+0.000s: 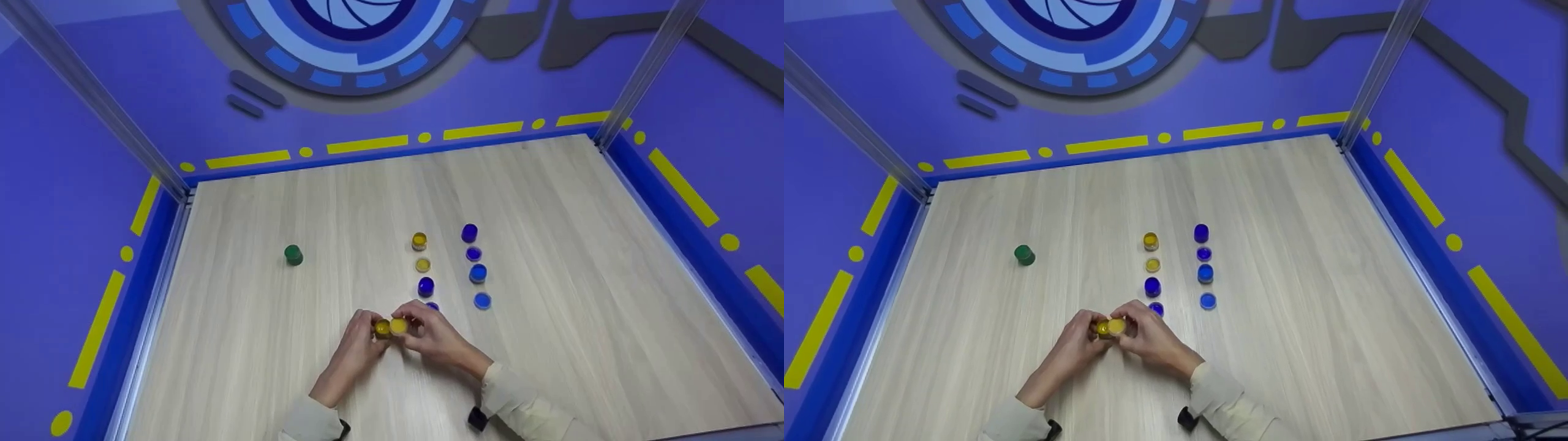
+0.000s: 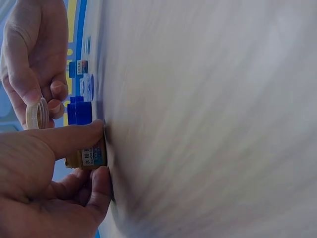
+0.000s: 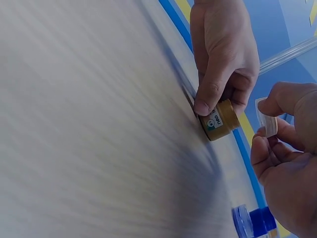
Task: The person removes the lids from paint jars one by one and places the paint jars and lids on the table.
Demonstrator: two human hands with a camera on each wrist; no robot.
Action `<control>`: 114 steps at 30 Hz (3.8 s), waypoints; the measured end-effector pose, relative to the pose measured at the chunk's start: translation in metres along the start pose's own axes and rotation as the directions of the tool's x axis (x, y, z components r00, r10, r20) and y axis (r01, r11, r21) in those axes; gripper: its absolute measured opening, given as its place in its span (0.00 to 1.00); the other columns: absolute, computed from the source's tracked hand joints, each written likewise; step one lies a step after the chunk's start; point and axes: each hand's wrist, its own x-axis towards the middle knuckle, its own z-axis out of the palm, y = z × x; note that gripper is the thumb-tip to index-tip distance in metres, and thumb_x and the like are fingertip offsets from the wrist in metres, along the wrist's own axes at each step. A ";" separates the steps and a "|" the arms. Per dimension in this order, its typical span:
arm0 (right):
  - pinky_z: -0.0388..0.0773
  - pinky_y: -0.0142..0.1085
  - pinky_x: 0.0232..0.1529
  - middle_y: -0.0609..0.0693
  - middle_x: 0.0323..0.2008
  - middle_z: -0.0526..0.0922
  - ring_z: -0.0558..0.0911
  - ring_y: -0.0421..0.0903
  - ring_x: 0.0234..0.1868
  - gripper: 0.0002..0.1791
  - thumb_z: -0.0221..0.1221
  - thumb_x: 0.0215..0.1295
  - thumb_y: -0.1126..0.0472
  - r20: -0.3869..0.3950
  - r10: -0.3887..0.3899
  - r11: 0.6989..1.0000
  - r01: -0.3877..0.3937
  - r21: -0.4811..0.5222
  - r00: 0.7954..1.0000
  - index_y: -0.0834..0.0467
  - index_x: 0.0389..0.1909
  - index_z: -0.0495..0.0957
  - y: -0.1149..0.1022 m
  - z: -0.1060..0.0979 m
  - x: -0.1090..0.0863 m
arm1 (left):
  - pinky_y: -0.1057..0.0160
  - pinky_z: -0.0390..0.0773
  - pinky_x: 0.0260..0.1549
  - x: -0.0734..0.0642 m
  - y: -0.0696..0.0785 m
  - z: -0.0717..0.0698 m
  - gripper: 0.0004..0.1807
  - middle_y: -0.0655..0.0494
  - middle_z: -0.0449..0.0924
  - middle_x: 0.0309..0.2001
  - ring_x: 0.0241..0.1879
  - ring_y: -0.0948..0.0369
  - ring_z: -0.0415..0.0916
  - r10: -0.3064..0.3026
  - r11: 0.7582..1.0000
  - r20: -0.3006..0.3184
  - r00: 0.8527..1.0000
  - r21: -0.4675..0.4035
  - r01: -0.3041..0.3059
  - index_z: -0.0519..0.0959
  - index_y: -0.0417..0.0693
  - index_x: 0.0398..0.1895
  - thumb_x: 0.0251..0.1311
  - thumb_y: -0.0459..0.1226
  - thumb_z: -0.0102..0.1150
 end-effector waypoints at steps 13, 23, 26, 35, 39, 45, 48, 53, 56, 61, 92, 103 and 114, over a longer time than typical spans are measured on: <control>0.77 0.35 0.46 0.47 0.49 0.82 0.78 0.45 0.45 0.20 0.67 0.59 0.74 0.005 0.014 1.000 -0.014 -0.006 1.000 0.59 0.52 0.81 0.003 -0.005 -0.008 | 0.57 0.79 0.44 0.004 0.003 0.001 0.16 0.53 0.74 0.42 0.42 0.58 0.74 -0.017 1.000 -0.021 1.000 0.022 0.017 0.79 0.37 0.45 0.57 0.28 0.74; 0.77 0.32 0.46 0.44 0.49 0.80 0.77 0.41 0.45 0.19 0.66 0.61 0.70 0.061 0.107 0.994 -0.107 -0.018 0.992 0.62 0.54 0.81 0.000 -0.009 -0.010 | 0.52 0.78 0.52 0.026 -0.003 -0.007 0.17 0.51 0.76 0.45 0.48 0.54 0.76 -0.085 0.996 -0.013 0.996 0.008 0.085 0.79 0.37 0.48 0.57 0.29 0.74; 0.77 0.32 0.46 0.44 0.48 0.80 0.77 0.41 0.45 0.19 0.66 0.61 0.71 0.069 0.113 0.994 -0.112 -0.016 0.991 0.60 0.53 0.81 0.000 -0.009 -0.012 | 0.51 0.78 0.51 0.033 -0.005 -0.009 0.18 0.50 0.76 0.45 0.48 0.53 0.76 -0.071 0.997 -0.019 0.997 0.015 0.072 0.79 0.37 0.49 0.57 0.29 0.74; 0.77 0.32 0.46 0.42 0.47 0.81 0.78 0.40 0.44 0.18 0.66 0.61 0.68 0.104 0.154 0.988 -0.154 -0.001 0.983 0.58 0.53 0.82 -0.002 -0.007 -0.014 | 0.51 0.77 0.52 0.063 -0.013 -0.017 0.18 0.49 0.79 0.46 0.48 0.52 0.77 -0.136 0.991 -0.024 0.990 -0.014 0.135 0.81 0.37 0.50 0.57 0.30 0.74; 0.77 0.32 0.46 0.42 0.46 0.80 0.78 0.40 0.44 0.17 0.67 0.61 0.68 0.110 0.158 0.987 -0.159 0.003 0.981 0.57 0.52 0.82 -0.003 -0.006 -0.013 | 0.51 0.77 0.53 0.078 -0.016 -0.020 0.19 0.48 0.79 0.47 0.50 0.52 0.77 -0.170 0.985 -0.026 0.985 -0.038 0.169 0.81 0.38 0.51 0.58 0.30 0.74; 0.76 0.32 0.46 0.41 0.45 0.80 0.77 0.39 0.44 0.16 0.69 0.62 0.67 0.135 0.174 0.985 -0.174 -0.007 0.975 0.55 0.51 0.82 -0.003 -0.004 -0.012 | 0.52 0.76 0.56 0.095 -0.023 -0.025 0.19 0.47 0.79 0.50 0.52 0.52 0.77 -0.199 0.979 -0.035 0.979 -0.048 0.198 0.80 0.38 0.53 0.60 0.31 0.73; 0.76 0.32 0.46 0.41 0.46 0.80 0.77 0.39 0.45 0.17 0.69 0.61 0.66 0.152 0.194 0.981 -0.194 -0.015 0.969 0.56 0.51 0.82 -0.004 -0.004 -0.011 | 0.51 0.76 0.56 0.100 -0.027 -0.027 0.20 0.46 0.79 0.51 0.53 0.51 0.77 -0.199 0.979 -0.047 0.979 -0.045 0.197 0.80 0.38 0.54 0.61 0.32 0.73; 0.76 0.33 0.46 0.40 0.46 0.80 0.77 0.39 0.45 0.17 0.68 0.61 0.67 0.157 0.199 0.980 -0.199 -0.014 0.967 0.56 0.52 0.82 -0.005 -0.004 -0.010 | 0.52 0.76 0.56 0.112 -0.032 -0.030 0.20 0.47 0.79 0.50 0.53 0.51 0.77 -0.206 0.978 -0.057 0.977 -0.042 0.204 0.80 0.38 0.55 0.61 0.33 0.73; 0.76 0.33 0.46 0.41 0.46 0.80 0.77 0.39 0.45 0.17 0.68 0.61 0.67 0.153 0.175 0.984 -0.176 -0.008 0.973 0.55 0.51 0.82 -0.005 -0.004 -0.009 | 0.52 0.76 0.56 0.118 -0.034 -0.031 0.19 0.47 0.79 0.50 0.53 0.52 0.77 -0.207 0.978 -0.069 0.976 -0.045 0.204 0.81 0.39 0.55 0.61 0.34 0.73; 0.76 0.32 0.46 0.41 0.46 0.80 0.77 0.39 0.44 0.17 0.68 0.61 0.66 0.142 0.158 0.987 -0.160 0.004 0.977 0.55 0.51 0.82 -0.004 -0.004 -0.006 | 0.53 0.76 0.54 0.129 -0.037 -0.032 0.19 0.47 0.80 0.49 0.51 0.52 0.77 -0.196 0.979 -0.093 0.976 -0.069 0.190 0.82 0.39 0.53 0.60 0.33 0.74; 0.75 0.32 0.42 0.46 0.44 0.83 0.77 0.40 0.42 0.17 0.66 0.68 0.63 0.012 0.091 0.994 -0.092 0.062 0.996 0.61 0.56 0.82 -0.009 -0.004 0.009 | 0.51 0.73 0.59 0.155 -0.043 -0.039 0.20 0.48 0.81 0.50 0.53 0.51 0.78 -0.229 0.972 -0.109 0.967 -0.072 0.222 0.82 0.42 0.55 0.60 0.36 0.74; 0.77 0.39 0.55 0.55 0.55 0.84 0.81 0.50 0.53 0.20 0.59 0.75 0.59 0.046 0.338 0.883 -0.334 0.331 0.940 0.65 0.61 0.80 -0.017 -0.006 0.016 | 0.50 0.69 0.58 0.157 -0.043 -0.040 0.19 0.48 0.81 0.48 0.52 0.50 0.77 -0.235 0.971 -0.108 0.966 -0.065 0.229 0.82 0.42 0.53 0.60 0.37 0.74; 0.78 0.38 0.48 0.59 0.48 0.83 0.79 0.47 0.44 0.21 0.58 0.75 0.57 0.104 0.430 0.732 -0.413 0.542 0.897 0.69 0.58 0.80 -0.018 -0.009 0.018 | 0.48 0.68 0.58 0.160 -0.043 -0.040 0.19 0.47 0.82 0.49 0.53 0.50 0.78 -0.217 0.976 -0.115 0.969 -0.034 0.215 0.83 0.41 0.52 0.59 0.37 0.75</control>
